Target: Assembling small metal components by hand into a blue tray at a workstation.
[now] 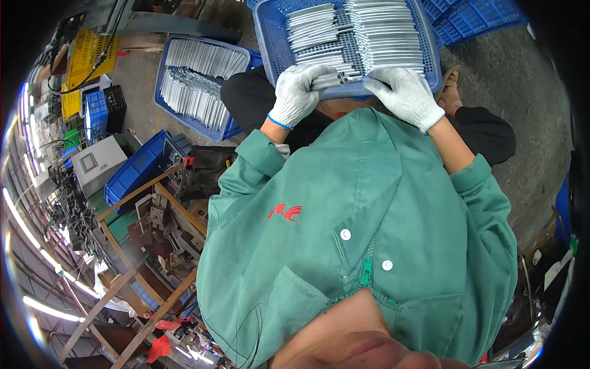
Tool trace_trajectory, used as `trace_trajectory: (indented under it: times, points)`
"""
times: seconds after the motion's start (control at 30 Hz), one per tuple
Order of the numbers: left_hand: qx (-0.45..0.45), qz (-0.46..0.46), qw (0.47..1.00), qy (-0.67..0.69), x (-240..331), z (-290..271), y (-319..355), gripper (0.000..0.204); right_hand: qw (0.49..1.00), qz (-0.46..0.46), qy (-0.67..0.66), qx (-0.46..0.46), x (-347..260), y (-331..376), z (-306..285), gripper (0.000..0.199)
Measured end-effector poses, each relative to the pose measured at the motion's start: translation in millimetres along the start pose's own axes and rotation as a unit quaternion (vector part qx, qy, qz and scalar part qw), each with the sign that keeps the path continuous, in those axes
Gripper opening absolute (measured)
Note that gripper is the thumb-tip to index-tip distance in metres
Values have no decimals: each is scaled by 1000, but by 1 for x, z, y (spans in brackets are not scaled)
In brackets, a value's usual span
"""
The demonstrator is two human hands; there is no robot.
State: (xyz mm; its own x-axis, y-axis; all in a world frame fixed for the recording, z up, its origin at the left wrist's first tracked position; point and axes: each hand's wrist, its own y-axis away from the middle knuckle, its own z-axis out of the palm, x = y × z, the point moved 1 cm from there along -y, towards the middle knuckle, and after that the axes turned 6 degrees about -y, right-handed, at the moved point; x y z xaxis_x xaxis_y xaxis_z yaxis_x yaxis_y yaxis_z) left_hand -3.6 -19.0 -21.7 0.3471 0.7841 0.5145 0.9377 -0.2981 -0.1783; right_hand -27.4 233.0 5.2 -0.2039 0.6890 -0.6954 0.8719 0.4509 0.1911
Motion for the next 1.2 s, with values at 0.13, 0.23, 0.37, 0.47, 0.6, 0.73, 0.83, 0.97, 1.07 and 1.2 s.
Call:
trace_trajectory:
  times: [0.13, 0.23, 0.37, 0.47, 0.6, 0.73, 0.83, 0.97, 1.07, 1.2]
  points:
    - [-58, -78, 994, -48, -32, 24, 2, 22, 998, 5, 55, 35, 17, -2, 18, 36]
    - [-128, -131, 976, -122, -53, 48, 3, 23, 996, 18, 80, 35, 29, 1, 26, 37]
    - [-151, -115, 975, -112, -56, 49, -5, 28, 996, 14, 50, 69, 31, 8, 23, 37]
    - [-157, -118, 978, -67, -52, 42, -8, 31, 996, 11, 40, 82, 25, 11, 19, 37]
    - [-147, -146, 976, 61, -39, 29, -4, 34, 996, 3, 43, 80, 11, 14, 6, 36]
    - [-92, -58, 978, 179, -32, 23, -1, 28, 991, -52, 29, 121, 2, 17, 0, 33]
    - [-95, -48, 981, 165, -31, 19, 0, 30, 992, -53, 36, 113, -2, 19, -4, 33]
    - [-100, -24, 987, 127, -24, 13, -1, 31, 991, -63, 47, 107, -4, 20, -5, 33]
    - [-102, 19, 993, 56, -16, 7, -3, 30, 988, -91, 63, 110, -5, 21, -5, 33]
    - [-93, 47, 992, 69, -2, -3, -8, 30, 987, -81, 82, 114, -4, 21, -4, 34]
